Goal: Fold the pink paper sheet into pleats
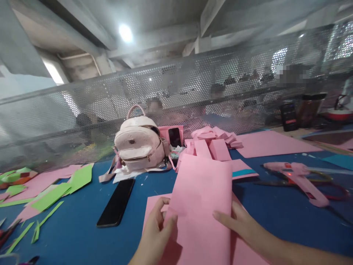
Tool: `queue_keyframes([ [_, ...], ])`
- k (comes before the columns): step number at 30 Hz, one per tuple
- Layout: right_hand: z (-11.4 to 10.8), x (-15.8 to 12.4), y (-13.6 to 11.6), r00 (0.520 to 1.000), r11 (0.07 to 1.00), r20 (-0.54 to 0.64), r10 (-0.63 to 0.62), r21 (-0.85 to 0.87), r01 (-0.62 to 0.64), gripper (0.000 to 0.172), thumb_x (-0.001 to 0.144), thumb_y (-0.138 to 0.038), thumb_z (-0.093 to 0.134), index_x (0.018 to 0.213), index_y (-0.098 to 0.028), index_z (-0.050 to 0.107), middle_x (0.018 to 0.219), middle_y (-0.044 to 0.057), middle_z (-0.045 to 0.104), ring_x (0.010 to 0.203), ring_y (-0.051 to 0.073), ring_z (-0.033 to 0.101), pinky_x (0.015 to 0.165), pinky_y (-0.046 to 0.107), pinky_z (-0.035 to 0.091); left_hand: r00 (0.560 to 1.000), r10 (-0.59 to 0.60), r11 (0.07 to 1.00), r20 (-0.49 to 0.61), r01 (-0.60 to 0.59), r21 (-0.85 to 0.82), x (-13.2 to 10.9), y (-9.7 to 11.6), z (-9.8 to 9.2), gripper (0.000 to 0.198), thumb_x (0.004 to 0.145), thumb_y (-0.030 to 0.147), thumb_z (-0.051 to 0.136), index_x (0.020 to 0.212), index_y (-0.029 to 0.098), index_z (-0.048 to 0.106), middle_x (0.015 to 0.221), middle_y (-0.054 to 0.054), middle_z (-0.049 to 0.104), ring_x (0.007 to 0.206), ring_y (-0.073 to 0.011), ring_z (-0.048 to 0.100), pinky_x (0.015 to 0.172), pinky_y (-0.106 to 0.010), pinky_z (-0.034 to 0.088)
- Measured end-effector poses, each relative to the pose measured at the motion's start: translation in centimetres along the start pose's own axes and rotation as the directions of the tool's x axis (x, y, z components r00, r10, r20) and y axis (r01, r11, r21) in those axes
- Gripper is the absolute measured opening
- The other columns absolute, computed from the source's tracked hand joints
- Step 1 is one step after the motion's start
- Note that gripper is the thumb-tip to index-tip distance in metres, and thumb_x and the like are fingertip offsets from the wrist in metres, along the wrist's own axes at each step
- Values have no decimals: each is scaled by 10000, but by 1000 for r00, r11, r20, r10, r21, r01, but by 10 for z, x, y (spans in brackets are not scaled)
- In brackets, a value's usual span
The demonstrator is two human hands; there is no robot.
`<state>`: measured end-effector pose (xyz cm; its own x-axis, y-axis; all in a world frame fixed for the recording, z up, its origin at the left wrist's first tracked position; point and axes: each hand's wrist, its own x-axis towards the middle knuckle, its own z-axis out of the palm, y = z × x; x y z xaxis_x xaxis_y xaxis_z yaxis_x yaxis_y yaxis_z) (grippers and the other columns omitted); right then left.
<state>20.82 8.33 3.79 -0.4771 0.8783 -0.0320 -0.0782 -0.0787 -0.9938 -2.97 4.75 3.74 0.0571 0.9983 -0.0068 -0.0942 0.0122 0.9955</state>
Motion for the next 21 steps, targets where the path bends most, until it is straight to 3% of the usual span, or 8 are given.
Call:
queue_keyframes([
  [3,-1,2,-3,998,1000,-67,15,26,-14,842,880,-536,654,1564,-269,241,1494,124,509,1427,329,390,1104,503,452,996,-52,997,66,55,-49,-9,-15,9,569,724,578,790,1077,188,570,716,-3,642,727,-186,657,731,-294,508],
  [6,-2,5,-5,997,1000,-77,-16,-16,15,861,863,-505,676,1567,-259,247,1572,108,402,1443,340,354,1139,504,401,984,-52,979,168,84,-187,-12,-19,11,602,709,546,811,1146,195,590,897,-63,701,895,-243,690,857,-366,513],
  [9,-4,5,-3,999,997,-48,-22,-77,18,859,867,-515,661,1575,-270,240,1606,99,338,1435,357,364,1104,521,438,973,-160,933,166,204,-298,-10,-15,6,495,797,547,736,1147,227,594,886,-47,704,842,-215,698,765,-319,529],
  [12,-7,4,1,999,999,42,-9,-50,11,860,906,-494,629,1593,-291,153,1619,94,310,1424,336,392,1115,516,424,967,-237,939,97,254,-232,-4,-7,-5,459,796,598,723,1015,207,620,724,-3,649,654,-156,650,591,-231,489],
  [15,-12,2,6,994,999,104,33,-44,-29,858,918,-491,620,1596,-292,133,1638,89,263,1442,325,359,1142,498,389,972,-227,956,66,235,-178,3,-2,-13,492,760,640,739,838,175,597,622,27,570,544,-109,565,508,-193,428],
  [21,-20,3,10,982,994,171,81,-91,-66,885,888,-528,648,1591,-285,167,1662,61,175,1466,340,297,1123,472,423,984,-175,936,44,180,-302,6,-3,-14,535,735,628,772,681,173,497,543,80,418,469,-48,374,473,-169,355],
])
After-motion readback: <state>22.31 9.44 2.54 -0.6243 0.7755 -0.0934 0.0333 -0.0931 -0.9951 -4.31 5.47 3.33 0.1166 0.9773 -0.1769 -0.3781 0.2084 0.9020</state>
